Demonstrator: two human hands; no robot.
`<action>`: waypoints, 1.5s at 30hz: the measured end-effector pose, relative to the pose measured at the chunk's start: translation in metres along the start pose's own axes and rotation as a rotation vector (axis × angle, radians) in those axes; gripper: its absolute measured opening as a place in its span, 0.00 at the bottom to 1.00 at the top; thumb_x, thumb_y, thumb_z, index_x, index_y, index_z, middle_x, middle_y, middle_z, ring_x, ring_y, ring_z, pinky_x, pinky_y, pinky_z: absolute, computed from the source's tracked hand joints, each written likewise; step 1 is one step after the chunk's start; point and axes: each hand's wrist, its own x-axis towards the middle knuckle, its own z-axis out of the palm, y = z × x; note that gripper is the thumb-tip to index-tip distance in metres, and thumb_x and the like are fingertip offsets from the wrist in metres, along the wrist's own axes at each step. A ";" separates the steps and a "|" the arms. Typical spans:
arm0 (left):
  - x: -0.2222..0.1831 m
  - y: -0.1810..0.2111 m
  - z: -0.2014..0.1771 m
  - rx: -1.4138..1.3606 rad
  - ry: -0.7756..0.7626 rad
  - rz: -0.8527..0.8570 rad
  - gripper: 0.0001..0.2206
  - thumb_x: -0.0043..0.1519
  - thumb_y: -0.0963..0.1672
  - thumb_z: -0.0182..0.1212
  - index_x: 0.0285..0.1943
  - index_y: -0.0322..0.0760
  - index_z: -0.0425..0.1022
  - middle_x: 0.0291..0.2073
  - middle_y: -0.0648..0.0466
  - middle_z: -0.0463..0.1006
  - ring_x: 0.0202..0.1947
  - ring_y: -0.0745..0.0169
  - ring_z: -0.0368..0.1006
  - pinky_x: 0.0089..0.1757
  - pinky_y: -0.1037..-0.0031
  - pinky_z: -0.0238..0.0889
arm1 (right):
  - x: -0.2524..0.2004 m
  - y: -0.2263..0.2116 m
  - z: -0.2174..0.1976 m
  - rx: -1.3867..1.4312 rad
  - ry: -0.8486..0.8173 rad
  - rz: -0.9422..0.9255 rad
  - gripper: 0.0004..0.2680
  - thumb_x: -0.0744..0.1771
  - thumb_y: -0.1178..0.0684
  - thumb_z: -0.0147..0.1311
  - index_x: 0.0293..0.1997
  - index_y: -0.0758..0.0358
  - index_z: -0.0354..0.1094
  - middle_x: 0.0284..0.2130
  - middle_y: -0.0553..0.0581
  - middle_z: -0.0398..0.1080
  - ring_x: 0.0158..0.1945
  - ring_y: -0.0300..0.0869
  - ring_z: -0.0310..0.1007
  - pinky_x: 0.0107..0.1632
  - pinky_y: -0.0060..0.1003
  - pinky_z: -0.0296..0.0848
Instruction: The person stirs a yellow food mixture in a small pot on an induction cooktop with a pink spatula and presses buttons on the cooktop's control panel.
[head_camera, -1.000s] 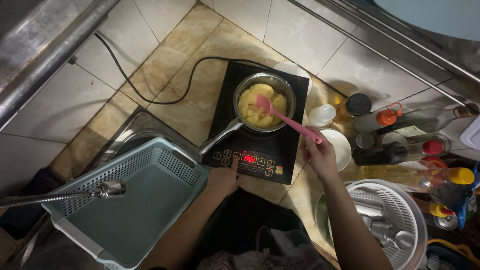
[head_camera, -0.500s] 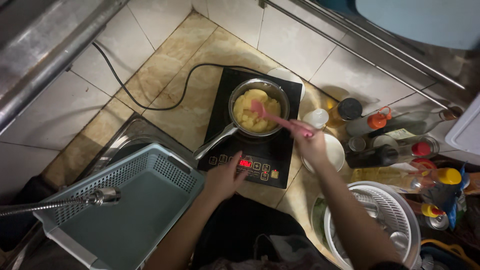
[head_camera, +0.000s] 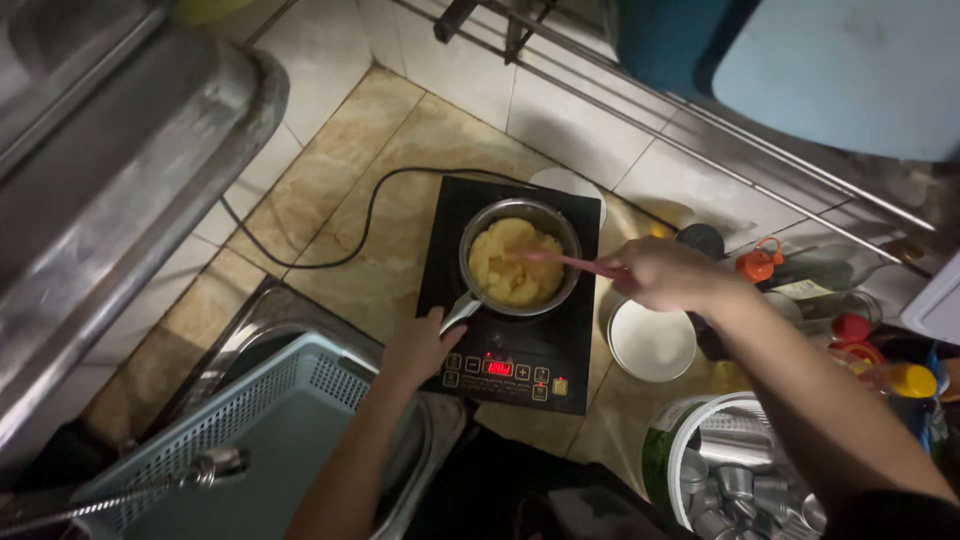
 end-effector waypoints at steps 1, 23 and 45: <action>-0.001 -0.001 0.001 -0.030 0.003 0.035 0.24 0.65 0.56 0.56 0.56 0.33 0.72 0.33 0.38 0.81 0.36 0.33 0.78 0.37 0.48 0.69 | 0.006 0.003 0.002 0.000 0.003 0.008 0.14 0.64 0.53 0.57 0.56 0.50 0.74 0.41 0.60 0.79 0.45 0.53 0.80 0.48 0.48 0.76; -0.004 0.006 0.005 -0.021 -0.072 -0.040 0.24 0.65 0.56 0.55 0.56 0.32 0.71 0.34 0.37 0.81 0.38 0.35 0.78 0.39 0.50 0.71 | 0.036 -0.004 0.097 -0.027 0.223 0.189 0.12 0.69 0.47 0.44 0.59 0.51 0.66 0.35 0.66 0.76 0.41 0.62 0.77 0.44 0.58 0.74; -0.004 0.005 0.009 -0.003 -0.042 -0.026 0.24 0.65 0.56 0.55 0.56 0.33 0.70 0.32 0.38 0.81 0.35 0.34 0.78 0.38 0.49 0.70 | -0.002 0.011 0.059 0.108 0.439 0.126 0.14 0.69 0.46 0.47 0.62 0.48 0.68 0.40 0.68 0.77 0.46 0.60 0.77 0.47 0.54 0.74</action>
